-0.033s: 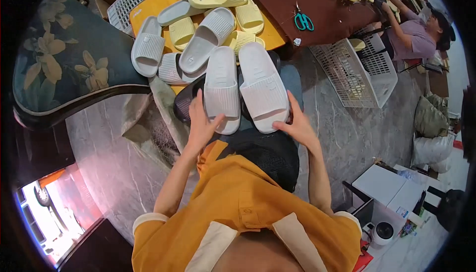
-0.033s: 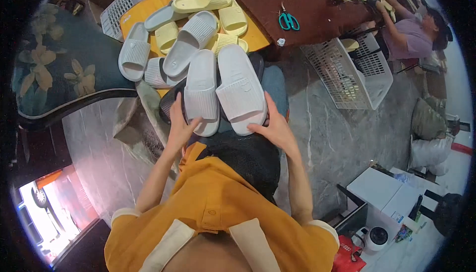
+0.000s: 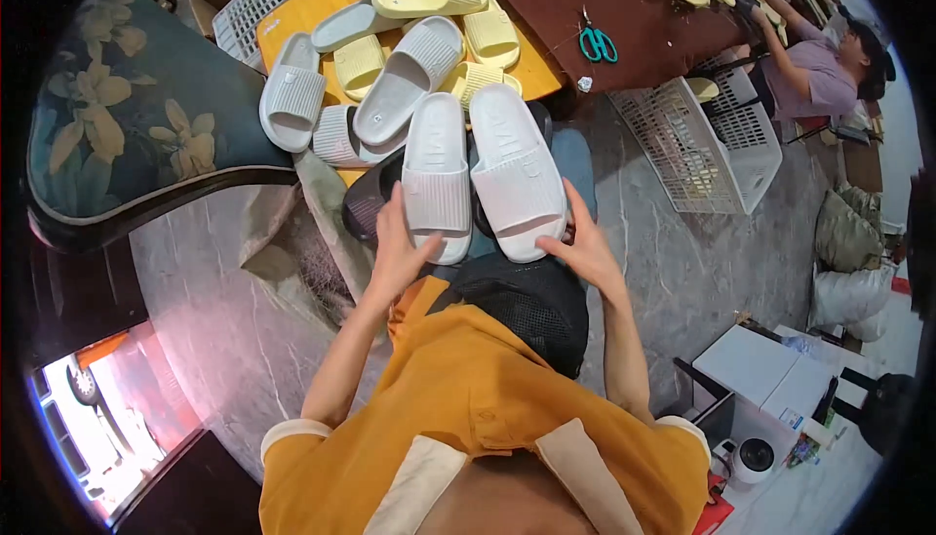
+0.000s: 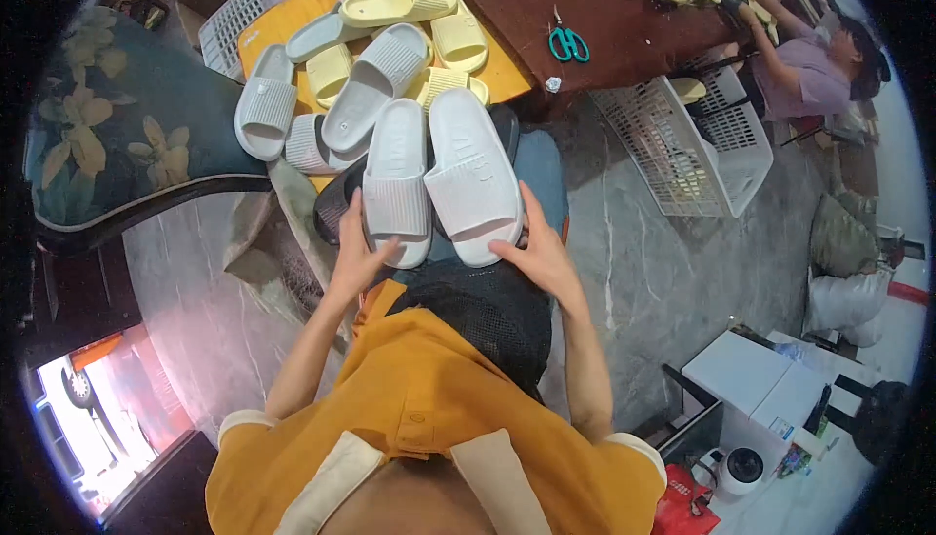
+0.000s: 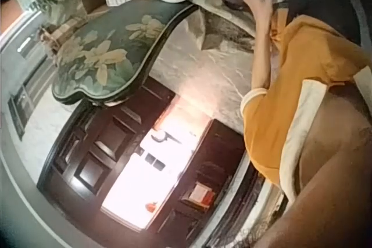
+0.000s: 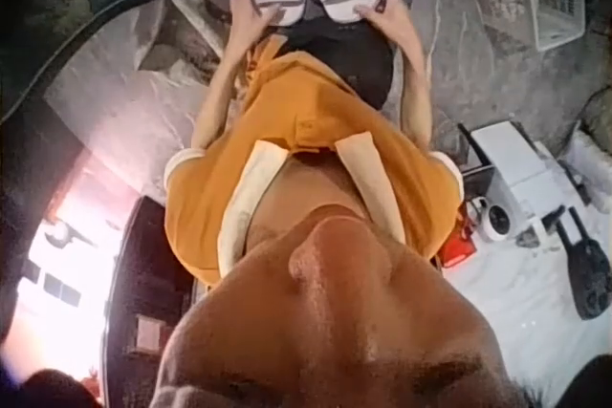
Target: Inspecting and trimming manufactured slippers for quality control.
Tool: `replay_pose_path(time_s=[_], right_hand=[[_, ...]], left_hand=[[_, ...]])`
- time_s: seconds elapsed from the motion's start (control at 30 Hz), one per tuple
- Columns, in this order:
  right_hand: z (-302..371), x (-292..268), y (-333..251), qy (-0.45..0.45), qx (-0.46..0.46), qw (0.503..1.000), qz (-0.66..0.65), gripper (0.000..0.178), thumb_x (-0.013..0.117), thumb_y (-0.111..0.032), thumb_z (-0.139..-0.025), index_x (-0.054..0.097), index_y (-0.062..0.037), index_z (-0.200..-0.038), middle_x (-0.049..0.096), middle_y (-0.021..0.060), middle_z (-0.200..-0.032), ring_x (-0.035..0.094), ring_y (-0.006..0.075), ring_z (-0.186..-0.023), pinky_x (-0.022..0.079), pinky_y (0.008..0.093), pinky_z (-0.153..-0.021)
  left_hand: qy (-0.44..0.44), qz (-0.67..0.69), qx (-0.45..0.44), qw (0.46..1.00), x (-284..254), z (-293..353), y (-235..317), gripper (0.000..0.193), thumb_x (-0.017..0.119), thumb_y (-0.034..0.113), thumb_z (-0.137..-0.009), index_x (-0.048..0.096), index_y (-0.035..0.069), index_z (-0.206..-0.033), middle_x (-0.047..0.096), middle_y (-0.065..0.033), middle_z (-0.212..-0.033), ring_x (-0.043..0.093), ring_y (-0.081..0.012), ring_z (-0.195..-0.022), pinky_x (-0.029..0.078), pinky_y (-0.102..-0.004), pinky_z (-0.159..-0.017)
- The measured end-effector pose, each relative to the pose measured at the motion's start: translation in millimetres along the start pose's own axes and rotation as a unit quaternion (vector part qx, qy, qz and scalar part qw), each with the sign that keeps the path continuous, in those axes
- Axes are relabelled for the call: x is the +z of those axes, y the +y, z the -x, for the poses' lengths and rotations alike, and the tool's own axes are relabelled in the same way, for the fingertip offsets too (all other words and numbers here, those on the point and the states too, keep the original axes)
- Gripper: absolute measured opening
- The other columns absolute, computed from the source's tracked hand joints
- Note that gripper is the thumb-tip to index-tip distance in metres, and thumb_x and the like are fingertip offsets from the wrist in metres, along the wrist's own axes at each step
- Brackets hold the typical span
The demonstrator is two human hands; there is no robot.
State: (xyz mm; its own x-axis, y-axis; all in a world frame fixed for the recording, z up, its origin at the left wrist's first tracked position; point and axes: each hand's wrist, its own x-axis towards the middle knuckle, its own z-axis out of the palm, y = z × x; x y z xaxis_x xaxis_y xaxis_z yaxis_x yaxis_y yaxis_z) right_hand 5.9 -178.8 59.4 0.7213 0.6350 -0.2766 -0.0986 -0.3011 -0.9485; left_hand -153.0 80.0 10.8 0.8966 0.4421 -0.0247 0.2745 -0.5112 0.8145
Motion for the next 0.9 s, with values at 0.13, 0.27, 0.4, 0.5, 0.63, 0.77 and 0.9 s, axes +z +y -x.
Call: replay_pose_path(time_s=[0.13, 0.27, 0.4, 0.5, 0.63, 0.77, 0.9], right_hand=[[-2, -2, -1, 0.134, 0.003, 0.990, -0.041, 0.057, 0.051, -0.003, -0.087, 0.038, 0.0007, -0.142, 0.058, 0.0152, -0.125, 0.057, 0.0231, -0.113, 0.043, 0.0307, -0.098], [0, -25, -11, 0.294, -0.085, 0.946, -0.105, 0.054, 0.042, -0.003, -0.081, 0.049, 0.0013, -0.135, 0.051, 0.0131, -0.135, 0.043, 0.0226, -0.131, 0.028, 0.0338, -0.112], [20, -65, -25, 0.318, -0.154, 0.934, -0.060, 0.050, 0.038, -0.002, -0.087, 0.051, 0.0014, -0.135, 0.052, 0.0136, -0.137, 0.046, 0.0233, -0.129, 0.032, 0.0354, -0.111], [38, -72, -50, 0.283, -0.130, 0.950, -0.014, 0.041, 0.041, -0.003, -0.095, 0.054, 0.0000, -0.134, 0.058, 0.0112, -0.131, 0.054, 0.0195, -0.121, 0.038, 0.0310, -0.105], [53, -96, -57, 0.163, -0.138, 0.972, 0.099, 0.044, 0.041, 0.003, -0.086, 0.061, 0.0011, -0.124, 0.064, 0.0114, -0.120, 0.059, 0.0188, -0.112, 0.042, 0.0286, -0.098], [61, -84, -70, 0.084, -0.151, 0.977, 0.127, 0.042, 0.042, 0.003, -0.083, 0.064, 0.0023, -0.118, 0.067, 0.0135, -0.111, 0.062, 0.0198, -0.104, 0.045, 0.0292, -0.092], [61, -69, -65, 0.103, -0.125, 0.983, 0.085, 0.042, 0.042, 0.004, -0.080, 0.064, 0.0017, -0.115, 0.065, 0.0114, -0.107, 0.060, 0.0182, -0.103, 0.043, 0.0269, -0.091]], left_hand=[[-0.009, 0.174, -0.128, 0.976, -4, 3, 5, 0.083, 0.059, 0.000, -0.078, 0.018, -0.001, -0.150, 0.048, -0.0233, -0.129, 0.048, -0.0313, -0.117, 0.036, -0.0385, -0.104], [0.153, 0.254, -0.084, 0.951, -12, -3, -13, 0.055, 0.046, -0.003, -0.086, 0.041, 0.000, -0.141, 0.054, -0.0131, -0.131, 0.051, -0.0223, -0.121, 0.035, -0.0311, -0.106], [0.126, 0.296, -0.081, 0.943, -67, -7, 16, 0.044, 0.046, 0.003, -0.094, 0.050, 0.001, -0.138, 0.054, -0.0096, -0.137, 0.048, -0.0174, -0.126, 0.033, -0.0290, -0.108], [0.019, 0.357, -0.083, 0.930, -86, -8, 26, 0.045, 0.043, 0.000, -0.093, 0.053, 0.002, -0.136, 0.056, -0.0069, -0.135, 0.050, -0.0157, -0.124, 0.035, -0.0277, -0.107], [-0.126, 0.331, -0.031, 0.935, -89, -7, 51, 0.047, 0.043, 0.004, -0.085, 0.058, -0.001, -0.129, 0.059, -0.0091, -0.128, 0.053, -0.0183, -0.120, 0.036, -0.0297, -0.105], [-0.233, 0.335, 0.031, 0.912, -62, -9, 75, 0.049, 0.043, 0.012, -0.081, 0.061, -0.004, -0.123, 0.061, -0.0131, -0.120, 0.056, -0.0227, -0.115, 0.038, -0.0315, -0.102], [-0.222, 0.315, 0.086, 0.919, -46, -23, 97, 0.054, 0.044, 0.031, -0.085, 0.062, -0.005, -0.121, 0.062, -0.0151, -0.114, 0.058, -0.0250, -0.108, 0.041, -0.0341, -0.096]])
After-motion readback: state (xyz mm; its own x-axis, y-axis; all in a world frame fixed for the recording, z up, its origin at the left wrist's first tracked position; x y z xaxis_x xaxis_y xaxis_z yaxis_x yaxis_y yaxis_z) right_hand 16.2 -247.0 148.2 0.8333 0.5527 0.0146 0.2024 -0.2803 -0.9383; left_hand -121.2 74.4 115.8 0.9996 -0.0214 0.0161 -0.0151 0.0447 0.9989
